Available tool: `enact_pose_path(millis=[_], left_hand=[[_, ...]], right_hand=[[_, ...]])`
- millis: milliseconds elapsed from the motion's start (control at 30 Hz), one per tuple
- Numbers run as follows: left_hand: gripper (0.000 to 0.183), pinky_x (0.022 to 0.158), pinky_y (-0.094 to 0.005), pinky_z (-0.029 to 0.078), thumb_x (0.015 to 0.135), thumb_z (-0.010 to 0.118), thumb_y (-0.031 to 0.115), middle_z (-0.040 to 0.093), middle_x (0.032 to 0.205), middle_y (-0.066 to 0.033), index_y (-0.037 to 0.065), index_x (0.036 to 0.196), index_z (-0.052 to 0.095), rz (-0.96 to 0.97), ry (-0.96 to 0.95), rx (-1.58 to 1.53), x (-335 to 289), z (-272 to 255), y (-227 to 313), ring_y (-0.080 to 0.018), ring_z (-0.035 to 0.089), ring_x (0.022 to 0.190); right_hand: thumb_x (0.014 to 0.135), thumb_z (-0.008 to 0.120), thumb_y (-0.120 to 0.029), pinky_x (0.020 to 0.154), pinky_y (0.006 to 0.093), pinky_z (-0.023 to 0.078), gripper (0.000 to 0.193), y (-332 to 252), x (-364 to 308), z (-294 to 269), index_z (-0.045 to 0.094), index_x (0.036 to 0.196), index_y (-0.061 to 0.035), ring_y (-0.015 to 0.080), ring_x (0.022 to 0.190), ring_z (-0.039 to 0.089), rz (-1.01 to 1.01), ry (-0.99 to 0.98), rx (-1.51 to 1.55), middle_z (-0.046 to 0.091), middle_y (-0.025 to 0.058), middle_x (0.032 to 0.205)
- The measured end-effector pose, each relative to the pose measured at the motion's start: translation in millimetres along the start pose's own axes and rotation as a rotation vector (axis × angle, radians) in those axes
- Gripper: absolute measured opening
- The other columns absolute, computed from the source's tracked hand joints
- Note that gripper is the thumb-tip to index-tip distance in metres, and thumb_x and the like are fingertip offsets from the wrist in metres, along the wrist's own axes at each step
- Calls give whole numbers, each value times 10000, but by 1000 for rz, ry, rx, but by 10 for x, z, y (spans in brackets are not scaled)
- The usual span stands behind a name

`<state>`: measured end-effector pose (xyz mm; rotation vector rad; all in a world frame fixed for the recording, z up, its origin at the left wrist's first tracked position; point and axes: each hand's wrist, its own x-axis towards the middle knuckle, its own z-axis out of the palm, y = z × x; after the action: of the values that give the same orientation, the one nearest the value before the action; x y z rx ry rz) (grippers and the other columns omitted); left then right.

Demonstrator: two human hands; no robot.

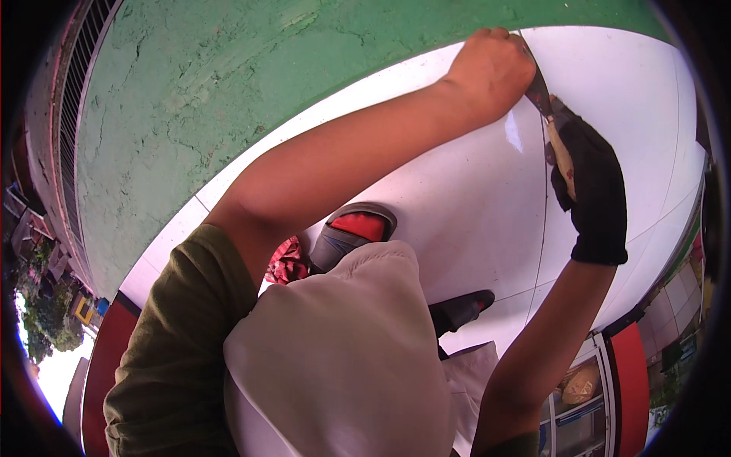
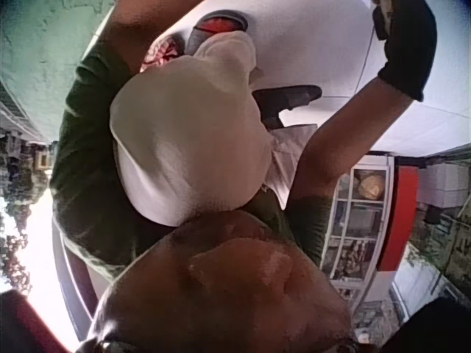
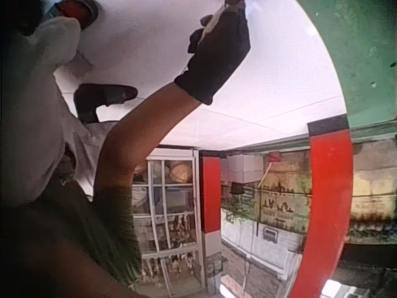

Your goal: Scraping residue from a white tiled floor using a metal scraper and wiping it with a cloth.

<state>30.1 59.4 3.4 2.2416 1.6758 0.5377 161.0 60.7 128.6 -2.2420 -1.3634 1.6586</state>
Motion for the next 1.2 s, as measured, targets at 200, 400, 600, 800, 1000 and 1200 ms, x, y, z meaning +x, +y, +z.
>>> enact_pose_path(millis=[200,400,600,800,1000,1200], left_hand=[[157,750,-339,498,701,569,15,616,858,-134,-32,845,609,-31,-53,20,15,-25,40,-266,597,853],[145,747,-340,501,691,572,15,619,862,-137,-27,826,606,-38,-27,9,2,-26,24,-281,599,845],[179,742,-348,505,688,572,8,621,850,-138,-34,859,610,-43,9,20,22,-43,3,-286,600,831],[226,745,-350,505,694,573,14,617,883,-143,-41,910,608,-40,21,34,-29,1,-54,-278,599,835],[251,762,-352,499,699,560,8,612,906,-140,-44,941,600,-73,16,47,-183,-11,-48,-276,595,843],[255,768,-350,490,700,566,27,605,883,-142,-49,942,590,-76,37,7,-208,-125,-86,-273,588,854]], right_hand=[[885,500,-278,368,233,288,274,-6,38,-11,611,879,-28,81,410,391,12,2,-74,513,24,652],[888,492,-278,370,232,292,271,-23,28,6,613,888,-35,88,413,397,-28,-25,9,512,28,649],[886,493,-282,358,241,293,284,0,72,-15,621,925,-30,88,409,407,-36,-29,11,510,35,643],[885,501,-281,360,238,297,276,34,86,2,612,880,-28,87,414,422,-89,-74,15,509,31,637],[888,498,-274,358,225,301,278,-24,-29,159,631,933,-35,78,408,425,-16,-36,-37,503,18,619],[889,512,-247,358,215,296,327,-34,-38,234,592,1143,-57,73,393,408,-57,-40,58,499,17,616]])
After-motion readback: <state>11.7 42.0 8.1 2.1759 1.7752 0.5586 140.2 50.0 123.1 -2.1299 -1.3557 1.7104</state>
